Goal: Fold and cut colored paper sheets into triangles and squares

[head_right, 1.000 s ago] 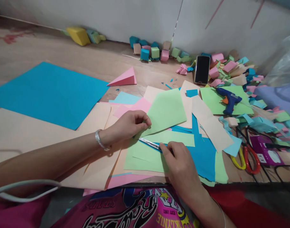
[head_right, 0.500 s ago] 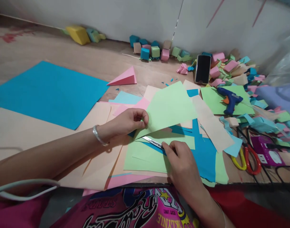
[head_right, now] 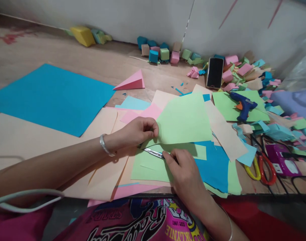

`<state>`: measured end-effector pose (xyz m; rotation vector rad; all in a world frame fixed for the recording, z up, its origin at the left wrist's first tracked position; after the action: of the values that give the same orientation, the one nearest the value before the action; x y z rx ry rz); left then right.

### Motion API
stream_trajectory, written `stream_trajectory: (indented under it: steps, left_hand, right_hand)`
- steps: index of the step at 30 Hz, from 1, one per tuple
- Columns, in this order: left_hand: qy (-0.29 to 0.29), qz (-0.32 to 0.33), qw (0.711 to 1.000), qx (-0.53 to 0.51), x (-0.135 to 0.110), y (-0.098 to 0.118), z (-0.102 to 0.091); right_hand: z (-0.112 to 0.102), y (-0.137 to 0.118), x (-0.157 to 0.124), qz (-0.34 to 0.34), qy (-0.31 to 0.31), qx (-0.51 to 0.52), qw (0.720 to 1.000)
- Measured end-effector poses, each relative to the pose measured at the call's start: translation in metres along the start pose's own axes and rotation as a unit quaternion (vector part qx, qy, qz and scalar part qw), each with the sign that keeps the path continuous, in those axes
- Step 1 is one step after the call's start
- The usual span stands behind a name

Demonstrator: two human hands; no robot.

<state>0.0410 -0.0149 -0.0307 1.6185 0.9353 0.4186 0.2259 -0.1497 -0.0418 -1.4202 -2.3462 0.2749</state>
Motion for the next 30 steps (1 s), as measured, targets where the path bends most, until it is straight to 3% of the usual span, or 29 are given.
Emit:
stream_trajectory:
  steps: [26,30]
  left_hand:
    - [0.075,0.000,0.996,-0.041,0.0010,0.0001,0.0017]
    - [0.079,0.011,0.994,-0.073,0.0016,0.0011,-0.0009]
  right_hand:
    - [-0.0054,-0.0007,0.0070,-0.058,0.008,-0.022,0.998]
    - [-0.0079,-0.0080,0.0068,-0.036,0.038,-0.018,0.998]
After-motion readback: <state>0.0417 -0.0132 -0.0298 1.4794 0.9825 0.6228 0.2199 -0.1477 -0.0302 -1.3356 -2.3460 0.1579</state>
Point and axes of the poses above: each hand's wrist, its own x-axis towards the middle knuckle, its own z-axis out of the palm, y = z × x, the point moved 1 cm from there along x, towards the middle knuckle, and after that the axes turned 3 degrees about x, right-handed, at the moved point
